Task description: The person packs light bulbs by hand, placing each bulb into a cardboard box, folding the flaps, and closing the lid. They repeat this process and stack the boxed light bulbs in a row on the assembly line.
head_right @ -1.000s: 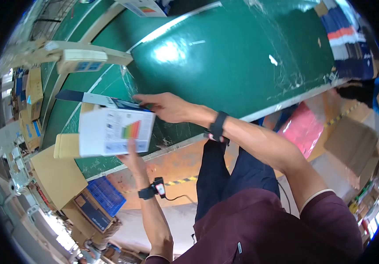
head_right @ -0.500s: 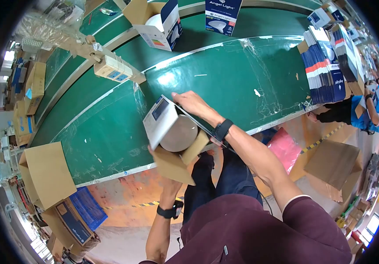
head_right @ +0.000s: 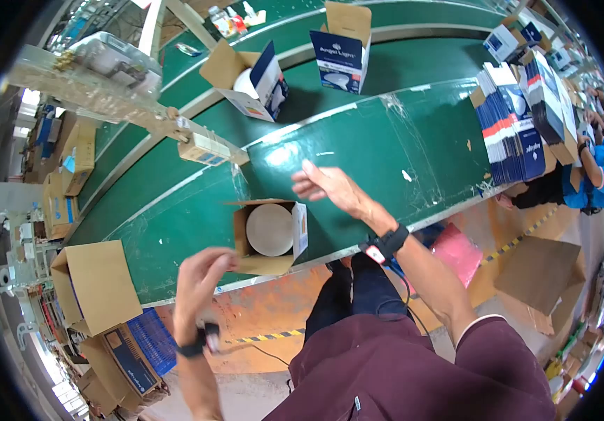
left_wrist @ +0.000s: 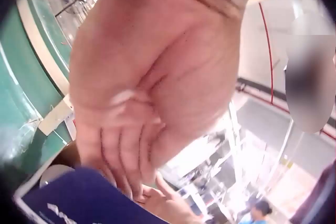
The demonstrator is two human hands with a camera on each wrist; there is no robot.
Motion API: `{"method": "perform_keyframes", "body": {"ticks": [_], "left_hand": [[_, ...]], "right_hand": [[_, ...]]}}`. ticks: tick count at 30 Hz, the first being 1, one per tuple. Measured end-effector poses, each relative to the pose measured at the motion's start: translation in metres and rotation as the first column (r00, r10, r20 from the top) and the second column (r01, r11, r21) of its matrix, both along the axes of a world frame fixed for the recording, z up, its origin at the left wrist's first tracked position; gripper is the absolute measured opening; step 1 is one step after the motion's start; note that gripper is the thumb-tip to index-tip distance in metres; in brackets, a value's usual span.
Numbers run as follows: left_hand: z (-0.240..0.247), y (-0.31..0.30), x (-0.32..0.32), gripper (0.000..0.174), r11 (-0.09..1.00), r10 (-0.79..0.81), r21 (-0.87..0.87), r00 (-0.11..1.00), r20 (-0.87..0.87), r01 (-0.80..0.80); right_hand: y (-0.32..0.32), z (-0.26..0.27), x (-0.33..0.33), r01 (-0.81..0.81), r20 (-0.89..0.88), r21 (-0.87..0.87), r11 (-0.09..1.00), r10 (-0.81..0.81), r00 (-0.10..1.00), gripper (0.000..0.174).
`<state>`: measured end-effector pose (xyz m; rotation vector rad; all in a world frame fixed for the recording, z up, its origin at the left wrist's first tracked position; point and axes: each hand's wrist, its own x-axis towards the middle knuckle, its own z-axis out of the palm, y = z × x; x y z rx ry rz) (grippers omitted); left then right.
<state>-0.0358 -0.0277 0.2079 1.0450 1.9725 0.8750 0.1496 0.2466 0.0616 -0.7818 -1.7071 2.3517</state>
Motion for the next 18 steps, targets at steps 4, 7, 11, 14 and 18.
{"method": "perform_keyframes", "body": {"ticks": [4, 7, 11, 14, 18], "left_hand": [[-0.061, 0.086, -0.036, 0.025, 0.688, -0.592, -0.392, 0.785, 0.182, 0.610], [-0.123, 0.093, -0.023, 0.045, 0.620, -0.691, -0.551, 0.721, -0.047, 0.558], [-0.142, 0.071, -0.020, 0.057, 0.712, -0.662, -0.457, 0.727, -0.182, 0.534], [-0.144, 0.079, -0.011, 0.059, 0.705, -0.612, -0.541, 0.779, -0.137, 0.459], [-0.119, 0.095, -0.011, 0.056, 0.799, -0.416, -0.411, 0.897, 0.150, 0.439]], "right_hand": [[-0.030, -0.028, 0.017, -0.025, -0.011, -0.026, 0.999, 0.025, 1.000, 0.056], [-0.037, -0.024, 0.028, -0.071, -0.033, 0.004, 0.997, 0.071, 0.997, 0.053], [-0.007, -0.028, 0.046, 0.062, 0.011, -0.007, 0.998, -0.062, 0.998, 0.050], [0.025, -0.020, 0.032, 0.141, 0.049, 0.077, 0.987, -0.145, 0.988, 0.048], [0.046, 0.017, -0.010, 0.117, -0.100, 0.181, 0.976, -0.100, 0.990, 0.046]]}}
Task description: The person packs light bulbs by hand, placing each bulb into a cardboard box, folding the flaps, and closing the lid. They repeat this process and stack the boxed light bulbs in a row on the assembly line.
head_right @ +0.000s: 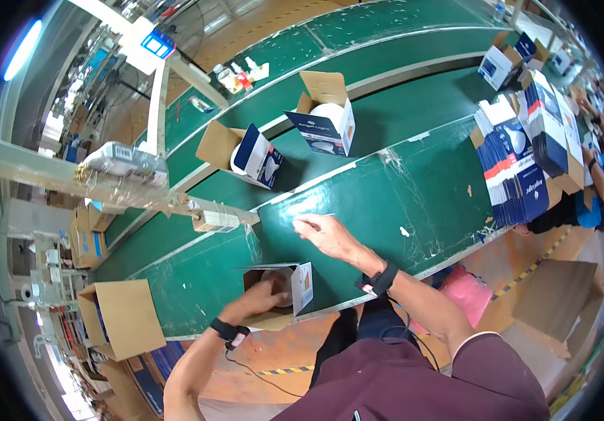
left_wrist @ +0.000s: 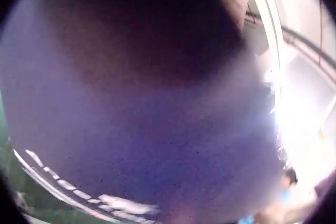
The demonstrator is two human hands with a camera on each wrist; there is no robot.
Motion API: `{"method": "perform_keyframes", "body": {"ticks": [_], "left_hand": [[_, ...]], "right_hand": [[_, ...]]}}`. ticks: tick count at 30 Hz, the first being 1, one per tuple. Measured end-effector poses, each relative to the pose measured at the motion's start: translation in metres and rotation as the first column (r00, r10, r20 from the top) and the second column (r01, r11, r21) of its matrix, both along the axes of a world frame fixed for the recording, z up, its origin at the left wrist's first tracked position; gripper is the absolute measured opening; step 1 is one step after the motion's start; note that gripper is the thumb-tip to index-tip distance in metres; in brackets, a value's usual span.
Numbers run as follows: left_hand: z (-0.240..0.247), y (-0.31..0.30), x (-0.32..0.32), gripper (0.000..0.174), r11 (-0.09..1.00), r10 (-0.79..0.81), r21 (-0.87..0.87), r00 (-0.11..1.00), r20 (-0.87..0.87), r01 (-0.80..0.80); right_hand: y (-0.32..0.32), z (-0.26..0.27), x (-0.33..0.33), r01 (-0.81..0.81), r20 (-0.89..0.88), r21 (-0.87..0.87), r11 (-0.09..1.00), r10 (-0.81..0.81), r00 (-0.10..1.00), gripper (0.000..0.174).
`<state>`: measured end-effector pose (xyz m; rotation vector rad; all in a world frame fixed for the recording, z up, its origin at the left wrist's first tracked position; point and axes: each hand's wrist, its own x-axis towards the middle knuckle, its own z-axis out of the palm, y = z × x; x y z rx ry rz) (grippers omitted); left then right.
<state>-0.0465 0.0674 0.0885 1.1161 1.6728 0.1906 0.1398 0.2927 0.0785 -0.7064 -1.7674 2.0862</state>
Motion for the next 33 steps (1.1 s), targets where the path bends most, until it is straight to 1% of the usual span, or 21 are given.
{"method": "perform_keyframes", "body": {"ticks": [1, 3, 5, 6, 7, 9, 10, 12, 13, 14, 17, 19, 20, 23, 25, 27, 28, 30, 31, 32, 33], "left_hand": [[0.008, -0.004, -0.005, 0.055, 0.994, 0.099, 0.037, 0.978, 0.185, -0.107], [0.045, -0.016, -0.021, 0.052, 0.981, 0.116, 0.145, 0.986, 0.119, -0.132], [0.106, -0.030, -0.026, 0.048, 0.932, 0.362, -0.058, 0.918, 0.161, -0.357], [0.107, -0.053, -0.039, 0.053, 0.903, 0.418, -0.043, 0.853, 0.314, -0.427], [0.116, -0.066, -0.037, 0.057, 0.928, 0.340, 0.066, 0.905, 0.256, -0.367], [0.137, -0.079, -0.027, 0.066, 0.941, 0.165, 0.278, 0.978, 0.124, -0.194], [0.123, -0.086, -0.026, 0.077, 0.946, 0.106, 0.294, 0.988, 0.113, -0.135], [0.090, -0.093, -0.030, 0.075, 0.928, -0.033, 0.372, 0.999, -0.014, 0.035], [0.072, -0.096, -0.033, 0.074, 0.906, -0.100, 0.404, 0.992, -0.080, 0.124], [0.052, -0.095, -0.038, 0.061, 0.813, -0.172, 0.506, 0.950, -0.261, 0.286], [0.018, -0.093, -0.036, 0.045, 0.847, 0.135, 0.525, 0.988, -0.071, -0.077], [0.020, -0.086, -0.031, 0.040, 0.739, 0.365, 0.580, 0.927, 0.083, -0.343], [0.023, -0.084, -0.032, 0.028, 0.713, 0.415, 0.592, 0.907, 0.076, -0.376], [0.006, -0.089, -0.043, 0.024, 0.752, 0.350, 0.549, 0.927, 0.135, -0.364], [-0.002, -0.092, -0.033, 0.025, 0.700, 0.392, 0.586, 0.905, 0.162, -0.408], [0.000, -0.095, -0.009, 0.025, 0.611, 0.477, 0.586, 0.838, 0.264, -0.533], [-0.009, -0.096, 0.000, 0.027, 0.595, 0.534, 0.624, 0.829, 0.164, -0.507], [-0.020, -0.098, 0.032, 0.025, 0.562, 0.600, 0.547, 0.761, 0.246, -0.620], [-0.001, -0.099, 0.054, 0.025, 0.576, 0.539, 0.628, 0.821, 0.189, -0.523], [0.002, -0.102, 0.075, 0.026, 0.588, 0.427, 0.654, 0.870, 0.247, -0.475], [0.009, -0.098, 0.100, 0.032, 0.472, 0.286, 0.716, 0.857, 0.428, -0.515]], "right_hand": [[0.001, 0.015, -0.006, -0.022, -0.032, 0.062, 0.998, 0.024, 0.999, 0.045], [-0.015, 0.040, -0.005, -0.069, -0.075, 0.146, 0.987, 0.080, 0.994, 0.043], [-0.030, 0.072, 0.010, -0.110, -0.052, 0.214, 0.971, 0.124, 0.991, 0.043], [-0.041, 0.085, 0.021, -0.099, -0.040, 0.252, 0.963, 0.113, 0.993, 0.043], [-0.055, 0.090, 0.033, -0.090, -0.124, 0.348, 0.933, 0.141, 0.982, 0.045], [-0.090, 0.093, 0.055, -0.244, -0.182, 0.407, 0.880, 0.340, 0.923, 0.056], [-0.110, 0.098, 0.057, -0.262, -0.128, 0.533, 0.804, 0.383, 0.915, 0.062], [-0.137, 0.091, 0.052, -0.308, 0.043, 0.739, 0.599, 0.415, 0.909, 0.076], [-0.146, 0.066, 0.046, -0.282, 0.051, 0.727, 0.626, 0.361, 0.931, 0.061], [-0.152, 0.031, 0.040, -0.227, 0.066, 0.725, 0.651, 0.262, 0.963, 0.051], [-0.163, 0.017, 0.021, 0.021, 0.110, 0.595, 0.803, -0.108, 0.988, 0.022], [-0.173, 0.023, 0.010, 0.119, 0.121, 0.653, 0.747, -0.259, 0.958, 0.019], [-0.176, 0.020, 0.011, 0.112, 0.140, 0.682, 0.723, -0.279, 0.950, 0.019], [-0.180, 0.024, 0.012, 0.096, 0.210, 0.695, 0.713, -0.328, 0.921, 0.020], [-0.181, 0.022, 0.014, 0.165, 0.168, 0.687, 0.707, -0.376, 0.912, 0.022], [-0.182, 0.026, 0.020, 0.222, 0.153, 0.691, 0.688, -0.440, 0.885, 0.032], [-0.182, 0.029, 0.021, 0.252, 0.144, 0.689, 0.680, -0.469, 0.871, 0.038], [-0.196, 0.045, 0.019, 0.423, 0.191, 0.577, 0.699, -0.619, 0.762, 0.060], [-0.203, 0.050, 0.018, 0.505, 0.221, 0.518, 0.690, -0.678, 0.701, 0.070], [-0.209, 0.045, 0.021, 0.469, 0.239, 0.490, 0.735, -0.631, 0.738, 0.082], [-0.213, 0.040, 0.026, 0.428, 0.259, 0.465, 0.775, -0.581, 0.771, 0.094]]}}
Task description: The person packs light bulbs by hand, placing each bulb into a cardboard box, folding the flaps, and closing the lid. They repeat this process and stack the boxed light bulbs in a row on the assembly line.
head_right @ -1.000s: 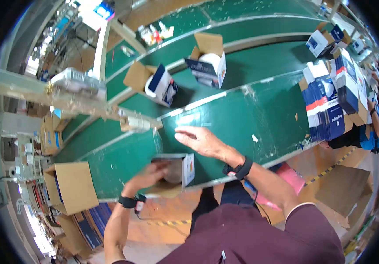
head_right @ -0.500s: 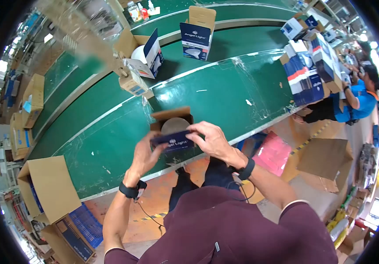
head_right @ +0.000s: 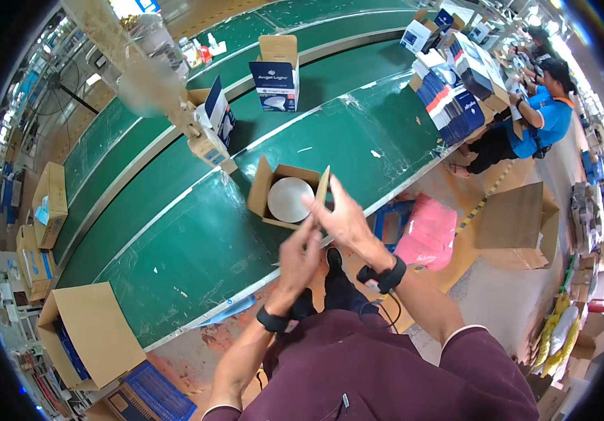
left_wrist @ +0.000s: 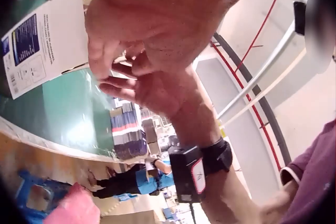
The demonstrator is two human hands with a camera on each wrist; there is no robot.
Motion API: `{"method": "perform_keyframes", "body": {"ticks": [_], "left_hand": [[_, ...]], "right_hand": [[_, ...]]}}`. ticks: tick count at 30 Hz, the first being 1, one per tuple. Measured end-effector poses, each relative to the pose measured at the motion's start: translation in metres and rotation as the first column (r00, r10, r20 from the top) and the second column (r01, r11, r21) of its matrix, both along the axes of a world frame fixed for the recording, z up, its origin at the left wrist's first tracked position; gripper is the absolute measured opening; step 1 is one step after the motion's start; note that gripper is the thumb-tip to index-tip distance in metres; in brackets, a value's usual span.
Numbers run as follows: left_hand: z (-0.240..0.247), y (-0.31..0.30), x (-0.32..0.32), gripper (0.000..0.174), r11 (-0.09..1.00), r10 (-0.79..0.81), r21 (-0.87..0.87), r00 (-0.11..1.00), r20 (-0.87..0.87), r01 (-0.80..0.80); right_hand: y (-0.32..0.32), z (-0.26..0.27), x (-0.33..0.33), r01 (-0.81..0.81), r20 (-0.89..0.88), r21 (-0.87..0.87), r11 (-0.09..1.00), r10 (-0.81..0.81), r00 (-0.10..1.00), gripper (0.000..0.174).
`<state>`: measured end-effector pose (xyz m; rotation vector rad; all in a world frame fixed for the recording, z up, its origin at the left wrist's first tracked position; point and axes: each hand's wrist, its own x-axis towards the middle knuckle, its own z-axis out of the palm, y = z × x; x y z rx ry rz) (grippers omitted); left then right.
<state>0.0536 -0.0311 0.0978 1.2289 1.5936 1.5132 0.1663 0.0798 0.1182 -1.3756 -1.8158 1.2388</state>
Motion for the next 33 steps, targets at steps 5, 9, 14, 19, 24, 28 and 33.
{"method": "perform_keyframes", "body": {"ticks": [5, 9, 14, 19, 24, 28, 33], "left_hand": [[0.026, -0.027, -0.045, 0.038, 0.986, 0.003, -0.169, 0.999, -0.043, -0.010], [0.038, 0.008, -0.074, 0.057, 0.957, 0.240, -0.118, 0.951, -0.196, -0.266], [-0.001, 0.068, -0.086, 0.027, 0.978, -0.167, -0.189, 0.885, -0.434, 0.092], [0.015, 0.077, -0.077, 0.029, 0.992, -0.013, -0.104, 0.789, -0.614, -0.065], [0.013, 0.087, -0.077, 0.040, 0.935, -0.336, -0.286, 0.781, -0.527, 0.209], [0.046, 0.119, -0.084, 0.063, 0.768, -0.335, -0.248, 0.700, 0.630, 0.591], [0.002, 0.142, -0.093, 0.088, 0.712, -0.163, -0.335, 0.609, 0.776, 0.617]], "right_hand": [[0.047, -0.009, 0.029, -0.277, 0.188, 0.093, 0.956, 0.256, 0.948, 0.055], [0.139, -0.002, 0.025, -0.524, 0.064, 0.037, 0.851, 0.521, 0.851, 0.039], [0.148, 0.023, 0.008, -0.072, -0.133, 0.416, 0.907, 0.139, 0.981, 0.055], [0.100, -0.002, 0.050, -0.443, 0.011, 0.374, 0.814, 0.474, 0.880, 0.081], [0.106, -0.075, 0.042, -0.415, 0.033, 0.281, 0.865, 0.424, 0.905, 0.088], [0.112, -0.081, 0.039, -0.318, 0.052, 0.220, 0.922, 0.315, 0.948, 0.071], [0.104, -0.091, 0.038, -0.325, -0.031, 0.124, 0.938, 0.331, 0.943, 0.077]]}}
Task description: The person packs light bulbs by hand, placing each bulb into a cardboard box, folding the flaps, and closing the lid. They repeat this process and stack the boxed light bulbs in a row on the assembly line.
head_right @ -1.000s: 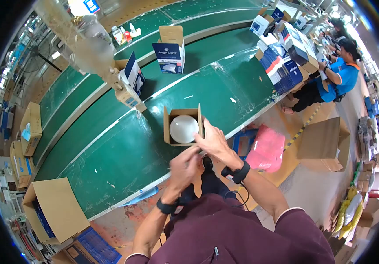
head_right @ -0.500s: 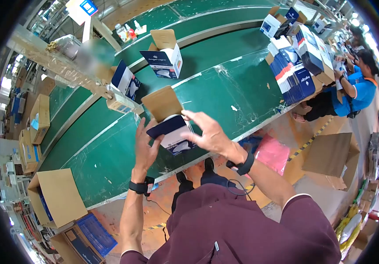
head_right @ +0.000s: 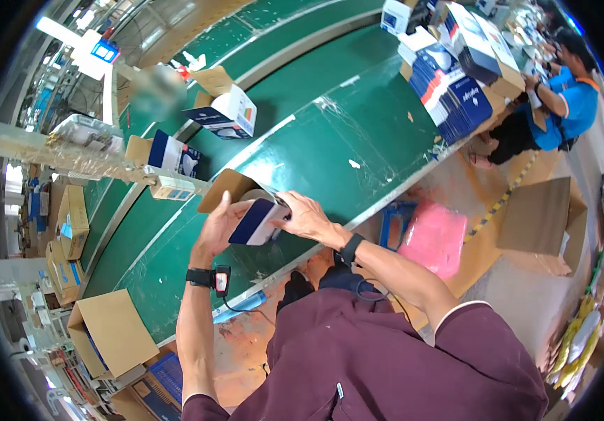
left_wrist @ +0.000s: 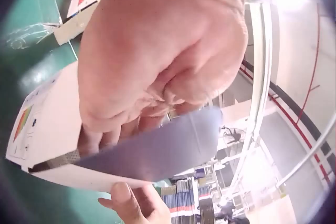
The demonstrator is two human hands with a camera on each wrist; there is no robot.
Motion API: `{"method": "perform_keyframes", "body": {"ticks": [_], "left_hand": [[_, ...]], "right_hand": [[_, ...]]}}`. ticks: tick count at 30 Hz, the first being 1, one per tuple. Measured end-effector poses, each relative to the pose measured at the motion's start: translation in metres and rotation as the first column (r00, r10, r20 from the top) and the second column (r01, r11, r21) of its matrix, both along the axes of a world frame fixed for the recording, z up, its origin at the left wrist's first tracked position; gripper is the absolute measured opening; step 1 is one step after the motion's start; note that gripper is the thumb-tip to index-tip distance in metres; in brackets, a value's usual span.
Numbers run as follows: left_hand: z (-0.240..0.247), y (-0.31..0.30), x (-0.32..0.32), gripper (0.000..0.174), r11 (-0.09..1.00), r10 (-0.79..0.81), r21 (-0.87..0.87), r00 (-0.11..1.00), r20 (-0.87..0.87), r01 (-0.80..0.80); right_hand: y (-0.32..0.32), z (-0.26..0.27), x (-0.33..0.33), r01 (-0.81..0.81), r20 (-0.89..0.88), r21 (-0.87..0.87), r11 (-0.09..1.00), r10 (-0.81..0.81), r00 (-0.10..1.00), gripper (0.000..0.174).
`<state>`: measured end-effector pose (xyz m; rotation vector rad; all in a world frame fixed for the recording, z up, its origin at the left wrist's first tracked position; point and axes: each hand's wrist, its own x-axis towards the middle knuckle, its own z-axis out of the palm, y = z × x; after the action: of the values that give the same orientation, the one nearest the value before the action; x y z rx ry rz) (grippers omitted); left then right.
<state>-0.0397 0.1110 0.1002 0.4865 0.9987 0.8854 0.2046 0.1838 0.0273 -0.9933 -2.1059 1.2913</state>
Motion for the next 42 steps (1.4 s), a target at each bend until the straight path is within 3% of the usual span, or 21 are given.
{"method": "perform_keyframes", "body": {"ticks": [1, 4, 7, 8, 11, 15, 16, 18, 22, 23, 25, 26, 28, 32, 37, 39, 42], "left_hand": [[0.015, 0.001, 0.014, 0.069, 0.998, 0.025, -0.055, 0.993, -0.116, -0.032], [0.009, 0.007, 0.017, 0.033, 0.990, -0.133, -0.017, 0.862, -0.489, 0.143], [-0.002, 0.010, 0.004, 0.035, 0.973, -0.232, -0.136, 0.828, -0.510, 0.188], [-0.007, 0.009, 0.004, 0.040, 0.973, -0.180, -0.215, 0.843, -0.507, 0.078], [-0.006, 0.011, 0.003, 0.042, 0.976, -0.140, -0.217, 0.851, -0.506, 0.031], [-0.008, 0.019, -0.001, 0.032, 0.976, -0.218, -0.099, 0.864, -0.453, 0.194], [-0.003, 0.020, 0.000, 0.031, 0.970, -0.239, -0.102, 0.819, -0.522, 0.219], [0.007, 0.016, 0.005, 0.027, 0.962, -0.259, -0.103, 0.713, -0.651, 0.254], [0.002, 0.007, -0.003, 0.015, 0.971, -0.223, -0.096, 0.686, -0.693, 0.219], [-0.013, 0.002, -0.012, 0.015, 0.983, -0.129, 0.018, 0.748, -0.651, 0.184], [-0.006, -0.001, -0.014, 0.021, 0.994, -0.090, -0.016, 0.748, -0.658, 0.106], [-0.003, -0.002, -0.015, 0.023, 0.994, -0.062, 0.036, 0.791, -0.609, 0.106], [0.001, -0.008, -0.017, 0.028, 0.986, -0.024, 0.130, 0.863, -0.505, 0.103], [0.015, -0.014, -0.013, 0.044, 0.985, -0.121, 0.072, 0.917, -0.380, 0.159], [-0.003, -0.015, -0.018, 0.040, 0.990, -0.099, 0.067, 0.941, -0.323, 0.127], [0.004, -0.018, -0.020, 0.036, 0.990, -0.077, 0.085, 0.946, -0.314, 0.108], [0.020, -0.026, -0.019, 0.029, 0.975, -0.036, 0.163, 0.824, -0.565, 0.154]], "right_hand": [[-0.005, -0.002, -0.003, 0.028, -0.004, 0.091, 0.995, -0.028, 1.000, 0.077], [-0.012, -0.009, -0.011, 0.047, -0.021, 0.063, 0.997, -0.046, 0.999, 0.075], [-0.013, -0.015, -0.017, 0.055, -0.082, 0.079, 0.995, -0.049, 0.995, 0.073], [-0.014, -0.017, -0.018, 0.055, -0.092, 0.065, 0.996, -0.049, 0.995, 0.073], [-0.020, -0.011, -0.023, 0.117, -0.108, 0.027, 0.993, -0.113, 0.988, 0.069], [-0.031, -0.013, -0.035, 0.204, -0.157, -0.088, 0.975, -0.216, 0.964, 0.068], [-0.032, -0.013, -0.035, 0.196, -0.149, -0.114, 0.974, -0.212, 0.966, 0.069], [-0.027, -0.010, -0.035, 0.138, -0.053, -0.198, 0.970, -0.151, 0.987, 0.074], [-0.014, 0.000, -0.022, -0.027, -0.009, -0.268, 0.963, 0.025, 1.000, 0.079], [-0.013, 0.000, -0.019, -0.049, -0.081, -0.173, 0.984, 0.035, 0.996, 0.079], [-0.015, 0.013, -0.020, -0.076, -0.219, 0.025, 0.997, 0.080, 0.972, 0.081], [-0.015, 0.019, -0.018, -0.133, -0.212, -0.086, 0.987, 0.112, 0.971, 0.084], [-0.018, 0.033, -0.025, -0.081, -0.255, -0.064, 0.995, 0.062, 0.965, 0.080], [-0.019, 0.042, -0.045, 0.026, -0.136, -0.013, 1.000, -0.028, 0.990, 0.071], [-0.031, 0.035, -0.051, 0.164, -0.160, 0.067, 0.984, -0.152, 0.975, 0.063], [-0.036, 0.037, -0.051, 0.196, -0.111, 0.082, 0.977, -0.186, 0.976, 0.062], [-0.036, 0.036, -0.054, 0.140, -0.101, -0.001, 0.990, -0.140, 0.985, 0.058]]}}
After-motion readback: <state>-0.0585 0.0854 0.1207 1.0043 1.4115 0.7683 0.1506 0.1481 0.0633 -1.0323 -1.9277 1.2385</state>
